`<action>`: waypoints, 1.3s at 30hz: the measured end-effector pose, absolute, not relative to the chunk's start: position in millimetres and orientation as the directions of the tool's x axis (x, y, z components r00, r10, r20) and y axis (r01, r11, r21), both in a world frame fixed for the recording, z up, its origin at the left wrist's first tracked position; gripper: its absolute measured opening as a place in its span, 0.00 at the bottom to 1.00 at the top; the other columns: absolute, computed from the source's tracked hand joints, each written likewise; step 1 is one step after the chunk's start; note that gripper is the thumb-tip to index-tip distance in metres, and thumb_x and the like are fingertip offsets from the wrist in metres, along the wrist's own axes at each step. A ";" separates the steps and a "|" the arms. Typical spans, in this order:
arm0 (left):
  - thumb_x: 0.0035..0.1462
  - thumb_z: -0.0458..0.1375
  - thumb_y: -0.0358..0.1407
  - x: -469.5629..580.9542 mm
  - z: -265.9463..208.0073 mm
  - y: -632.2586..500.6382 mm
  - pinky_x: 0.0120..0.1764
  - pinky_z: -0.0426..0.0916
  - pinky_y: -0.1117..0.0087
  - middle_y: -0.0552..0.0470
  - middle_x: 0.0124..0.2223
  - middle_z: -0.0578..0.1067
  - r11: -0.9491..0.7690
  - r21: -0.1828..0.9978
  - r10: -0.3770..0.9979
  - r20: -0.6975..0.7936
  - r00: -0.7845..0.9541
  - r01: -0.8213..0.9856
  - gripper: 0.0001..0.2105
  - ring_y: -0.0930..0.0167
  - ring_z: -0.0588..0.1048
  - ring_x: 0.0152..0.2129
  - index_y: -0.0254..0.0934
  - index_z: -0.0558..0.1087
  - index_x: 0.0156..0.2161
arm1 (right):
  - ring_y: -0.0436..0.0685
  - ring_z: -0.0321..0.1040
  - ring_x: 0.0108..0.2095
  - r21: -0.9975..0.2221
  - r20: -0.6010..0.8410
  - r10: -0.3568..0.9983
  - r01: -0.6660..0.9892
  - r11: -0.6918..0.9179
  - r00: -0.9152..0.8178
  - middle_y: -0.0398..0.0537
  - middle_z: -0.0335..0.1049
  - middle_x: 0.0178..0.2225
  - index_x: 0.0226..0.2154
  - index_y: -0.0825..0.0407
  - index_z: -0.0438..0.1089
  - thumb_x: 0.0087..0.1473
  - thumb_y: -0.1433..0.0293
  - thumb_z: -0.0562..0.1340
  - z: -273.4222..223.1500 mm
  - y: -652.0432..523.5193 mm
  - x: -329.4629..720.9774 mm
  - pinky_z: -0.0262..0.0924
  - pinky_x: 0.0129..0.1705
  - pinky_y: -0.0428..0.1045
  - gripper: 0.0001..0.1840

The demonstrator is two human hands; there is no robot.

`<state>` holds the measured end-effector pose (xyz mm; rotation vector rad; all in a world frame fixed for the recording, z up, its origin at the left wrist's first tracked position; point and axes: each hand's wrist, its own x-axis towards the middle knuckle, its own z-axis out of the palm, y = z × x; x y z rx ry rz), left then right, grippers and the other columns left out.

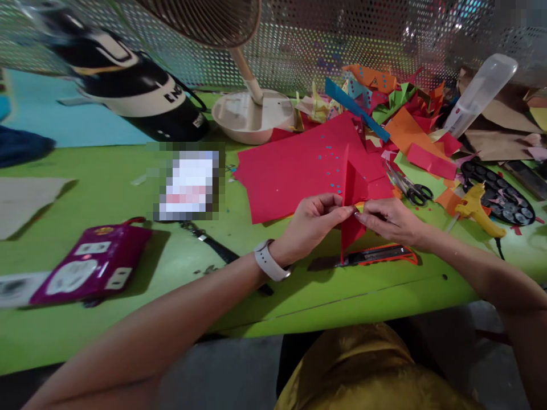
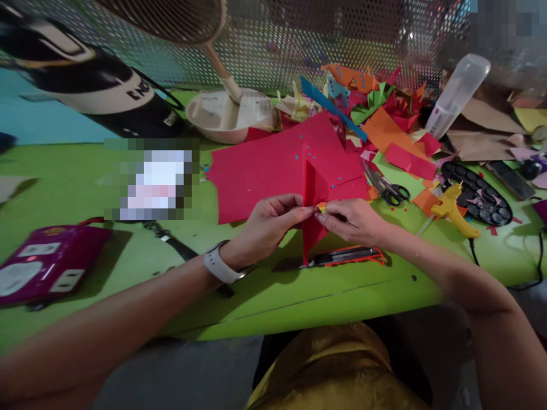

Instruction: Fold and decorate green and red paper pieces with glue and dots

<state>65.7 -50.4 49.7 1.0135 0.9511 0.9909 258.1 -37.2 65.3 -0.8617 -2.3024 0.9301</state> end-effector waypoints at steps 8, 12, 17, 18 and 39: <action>0.47 0.66 0.39 62.6 46.8 -47.1 0.29 0.68 0.73 0.56 0.26 0.74 0.307 0.936 0.901 -0.228 0.370 -0.171 0.10 0.74 0.72 0.24 0.36 0.72 0.28 | 0.46 0.57 0.21 -0.846 0.140 0.749 0.314 0.430 -0.648 0.37 0.59 0.20 0.24 0.51 0.61 0.62 0.63 0.57 63.1 -36.3 259.8 0.52 0.24 0.43 0.16; 0.48 0.66 0.39 62.0 46.8 -46.1 0.31 0.69 0.72 0.54 0.26 0.74 0.286 0.944 0.896 -0.203 0.395 -0.163 0.10 0.74 0.73 0.25 0.35 0.73 0.28 | 0.45 0.59 0.20 -0.861 0.126 0.760 0.310 0.403 -0.638 0.37 0.61 0.19 0.25 0.52 0.62 0.61 0.61 0.58 62.1 -34.9 260.4 0.53 0.23 0.43 0.16; 0.50 0.65 0.40 61.4 46.2 -45.0 0.34 0.70 0.72 0.53 0.31 0.77 0.261 0.954 0.889 -0.177 0.423 -0.150 0.09 0.73 0.74 0.28 0.35 0.75 0.33 | 0.46 0.62 0.21 -0.901 0.090 0.782 0.284 0.327 -0.617 0.38 0.63 0.19 0.26 0.52 0.64 0.61 0.57 0.59 60.9 -31.7 262.3 0.56 0.24 0.43 0.18; 0.51 0.65 0.39 61.4 45.9 -44.7 0.35 0.70 0.71 0.53 0.32 0.78 0.254 0.955 0.889 -0.169 0.425 -0.152 0.09 0.73 0.75 0.29 0.35 0.75 0.34 | 0.46 0.62 0.21 -0.919 0.069 0.786 0.267 0.290 -0.615 0.38 0.63 0.19 0.26 0.52 0.64 0.61 0.55 0.58 61.0 -31.0 262.7 0.57 0.24 0.43 0.19; 0.47 0.66 0.39 60.7 48.1 -44.7 0.32 0.72 0.72 0.50 0.32 0.80 0.302 0.942 0.856 -0.199 0.476 -0.148 0.10 0.71 0.76 0.28 0.36 0.78 0.34 | 0.44 0.62 0.19 -0.964 -0.029 0.744 0.216 0.156 -0.668 0.36 0.63 0.19 0.26 0.53 0.64 0.59 0.60 0.61 61.1 -26.6 264.8 0.59 0.23 0.42 0.16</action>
